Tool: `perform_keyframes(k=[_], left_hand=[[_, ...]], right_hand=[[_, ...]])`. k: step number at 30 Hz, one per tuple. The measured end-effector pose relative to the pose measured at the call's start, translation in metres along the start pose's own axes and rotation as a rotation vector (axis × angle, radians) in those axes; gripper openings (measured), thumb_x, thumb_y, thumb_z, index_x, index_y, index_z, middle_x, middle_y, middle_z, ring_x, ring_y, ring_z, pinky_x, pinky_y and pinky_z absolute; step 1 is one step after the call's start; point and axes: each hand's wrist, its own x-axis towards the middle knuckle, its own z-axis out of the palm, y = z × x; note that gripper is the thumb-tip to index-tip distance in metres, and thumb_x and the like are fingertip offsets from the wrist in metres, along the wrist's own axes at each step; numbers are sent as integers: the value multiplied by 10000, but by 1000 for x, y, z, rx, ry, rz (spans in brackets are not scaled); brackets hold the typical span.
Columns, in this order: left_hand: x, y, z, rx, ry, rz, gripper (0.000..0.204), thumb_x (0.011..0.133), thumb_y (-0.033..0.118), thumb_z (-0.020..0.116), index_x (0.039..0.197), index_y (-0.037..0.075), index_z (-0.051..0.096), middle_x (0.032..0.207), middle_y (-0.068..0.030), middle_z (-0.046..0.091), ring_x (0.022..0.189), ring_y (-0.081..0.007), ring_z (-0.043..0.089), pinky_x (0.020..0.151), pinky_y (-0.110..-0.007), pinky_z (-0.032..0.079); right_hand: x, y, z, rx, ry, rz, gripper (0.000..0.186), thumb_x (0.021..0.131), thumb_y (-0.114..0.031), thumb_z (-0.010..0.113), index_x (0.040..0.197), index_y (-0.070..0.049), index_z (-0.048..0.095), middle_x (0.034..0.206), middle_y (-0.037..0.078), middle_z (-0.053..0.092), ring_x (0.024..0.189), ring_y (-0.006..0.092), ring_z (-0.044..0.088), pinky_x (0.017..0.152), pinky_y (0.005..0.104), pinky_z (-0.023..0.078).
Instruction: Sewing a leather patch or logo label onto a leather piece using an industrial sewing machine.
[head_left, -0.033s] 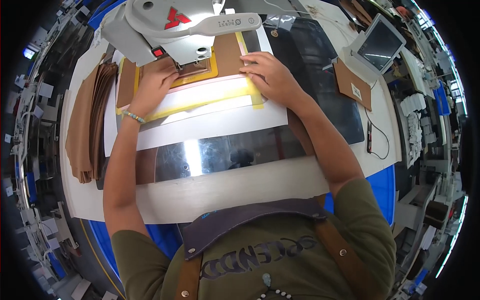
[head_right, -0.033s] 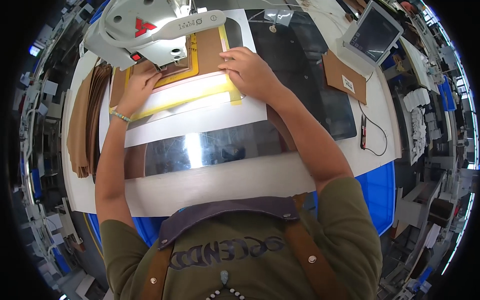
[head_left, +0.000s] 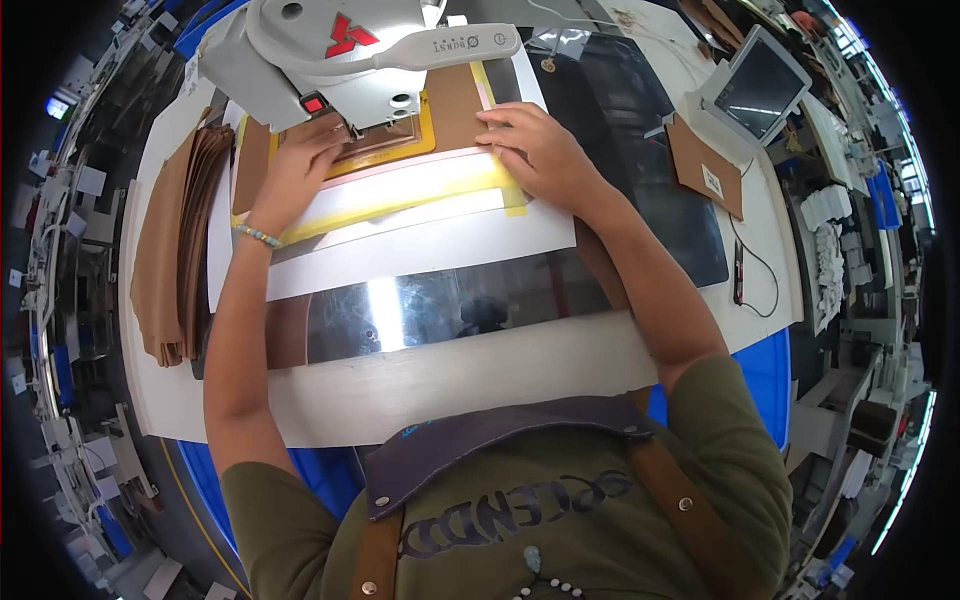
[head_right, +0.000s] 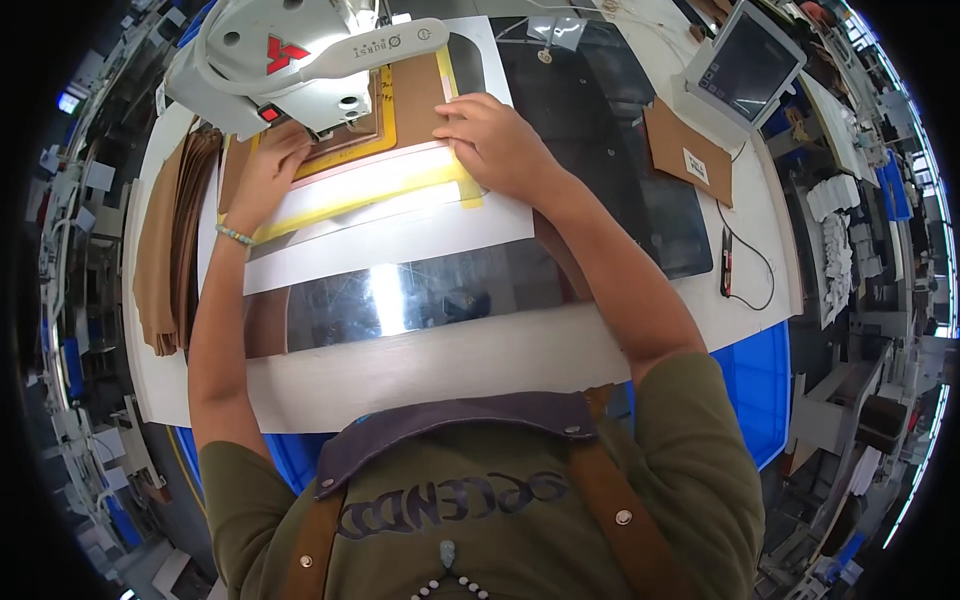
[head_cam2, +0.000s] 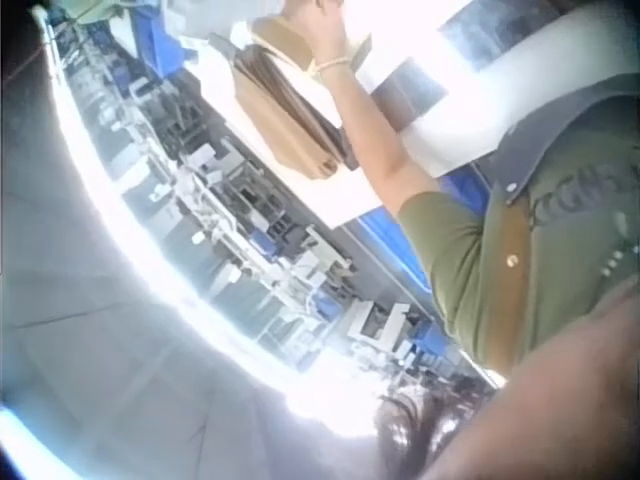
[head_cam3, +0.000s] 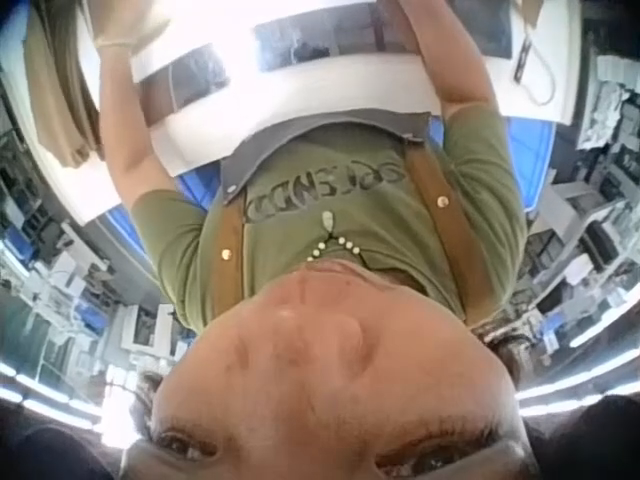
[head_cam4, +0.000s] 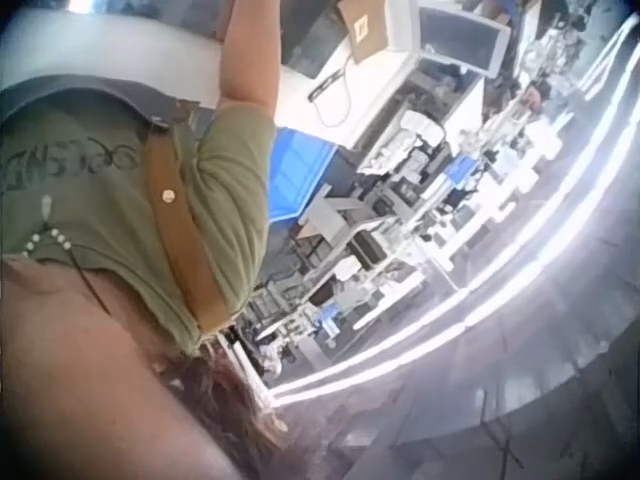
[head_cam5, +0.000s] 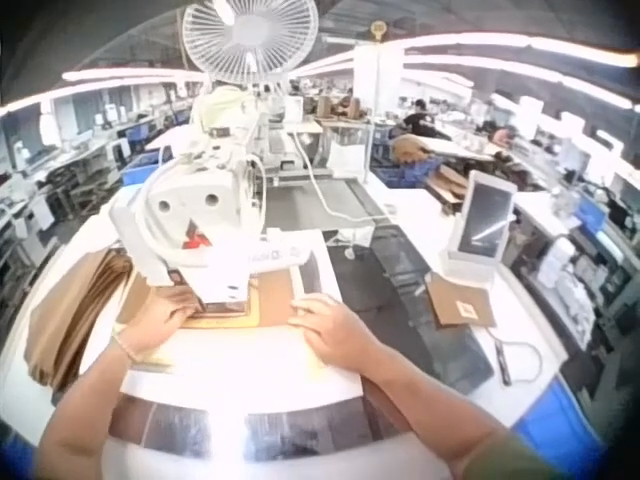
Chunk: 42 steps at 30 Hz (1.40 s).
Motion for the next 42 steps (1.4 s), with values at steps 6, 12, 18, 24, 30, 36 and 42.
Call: perform_keyframes(k=[6, 12, 18, 24, 30, 36, 42], left_hand=[[-34, -95, -37, 335, 205, 1, 326, 1057, 144, 590, 1341, 31, 702, 1427, -128, 671, 1303, -354, 619, 1109, -408, 488], [-59, -131, -45, 489, 182, -142, 448, 1076, 232, 578, 1501, 91, 601, 1602, -106, 532, 1477, -358, 464, 1246, -440, 366], [-64, -130, -44, 501, 137, -79, 500, 1100, 304, 526, 1549, 85, 550, 1655, -119, 466, 1510, -378, 417, 1275, -458, 317], [-61, -128, -37, 587, 161, -22, 489, 1107, 320, 513, 1550, 117, 560, 1622, -113, 506, 1477, -386, 453, 1257, -457, 348], [-41, -73, -3, 551, 187, 5, 443, 1090, 250, 550, 1502, 98, 606, 1554, -147, 567, 1400, -394, 529, 1192, -458, 431], [-20, -40, 24, 424, 438, 92, 331, 1044, 220, 609, 1337, 146, 743, 1319, -122, 711, 1196, -361, 646, 1020, -482, 517], [-1, 17, 50, 334, 361, -202, 318, 1027, 310, 649, 1176, 46, 744, 1176, -179, 712, 923, -384, 722, 754, -472, 574]], right_hand=[[2, -6, 4, 13, -8, -62, 212, 933, -83, 642, 1071, -24, 791, 1282, 133, 724, 1251, 340, 625, 1051, 440, 521], [4, -15, 2, -6, -37, -53, 208, 932, -80, 639, 1069, -40, 791, 1287, 125, 724, 1266, 329, 619, 1053, 438, 515], [11, -68, 15, 53, -167, -162, 256, 955, -86, 658, 1188, -49, 756, 1353, 134, 690, 1292, 306, 602, 1063, 419, 499], [32, -91, 57, -29, -210, -295, 343, 960, -75, 679, 1298, -15, 685, 1381, 186, 664, 1271, 332, 622, 1053, 427, 518], [18, -84, 58, -60, -268, -332, 328, 951, -78, 678, 1275, -26, 683, 1424, 170, 660, 1293, 308, 625, 1069, 411, 524], [14, -69, 26, -111, -255, -309, 192, 953, -118, 693, 1134, -66, 732, 1282, 105, 738, 1217, 252, 657, 980, 386, 529], [2, -63, 22, -38, -202, -109, 252, 891, -226, 794, 1099, -97, 734, 1060, 77, 672, 1081, 272, 627, 955, 418, 487]])
